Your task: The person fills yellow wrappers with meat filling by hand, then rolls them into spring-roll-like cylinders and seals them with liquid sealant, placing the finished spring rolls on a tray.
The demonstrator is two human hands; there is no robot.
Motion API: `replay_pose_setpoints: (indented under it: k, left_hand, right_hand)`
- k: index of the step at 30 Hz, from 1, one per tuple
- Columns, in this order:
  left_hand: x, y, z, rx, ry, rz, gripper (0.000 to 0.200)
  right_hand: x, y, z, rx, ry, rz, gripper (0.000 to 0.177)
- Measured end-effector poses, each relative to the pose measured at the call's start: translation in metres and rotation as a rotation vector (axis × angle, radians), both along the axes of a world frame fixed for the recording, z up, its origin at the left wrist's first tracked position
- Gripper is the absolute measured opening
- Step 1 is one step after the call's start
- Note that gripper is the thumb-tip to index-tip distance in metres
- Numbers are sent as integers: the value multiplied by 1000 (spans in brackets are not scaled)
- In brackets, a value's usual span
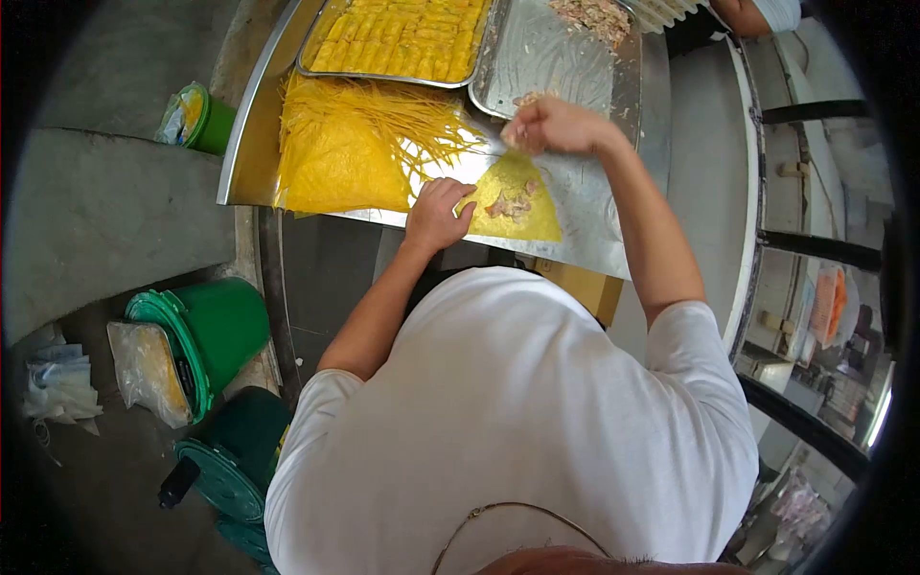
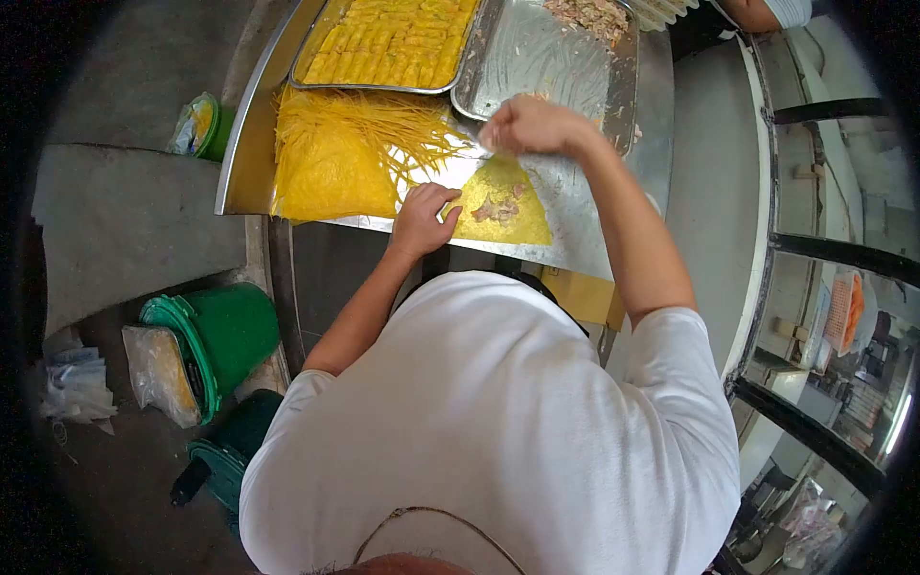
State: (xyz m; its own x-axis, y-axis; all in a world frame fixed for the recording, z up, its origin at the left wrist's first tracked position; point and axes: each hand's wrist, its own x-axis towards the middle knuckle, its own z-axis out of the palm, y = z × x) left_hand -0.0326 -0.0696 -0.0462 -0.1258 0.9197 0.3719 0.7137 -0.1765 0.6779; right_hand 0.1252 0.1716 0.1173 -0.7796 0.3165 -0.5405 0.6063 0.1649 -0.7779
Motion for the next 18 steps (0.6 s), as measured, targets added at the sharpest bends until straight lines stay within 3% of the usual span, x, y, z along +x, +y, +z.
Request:
replay_pose_setpoints:
  k: [2, 4, 8, 10, 18]
  left_hand:
    - [0, 0, 1, 7, 0, -2, 24]
    - [0, 0, 1, 18, 0, -7, 24]
    - [-2, 1, -2, 20, 4, -14, 25]
    - [-1, -1, -2, 14, 1, -24, 25]
    - [-3, -1, -4, -27, -29, -29, 25]
  right_hand:
    - [15, -30, -30, -31, -65, 64, 30]
    - [20, -67, -47, 353, -196, 242, 22]
    - [27, -114, -85, 573, -316, 165, 16]
    - [32, -128, -87, 850, -152, 18, 14]
    - [56, -150, -107, 849, -77, -202, 14]
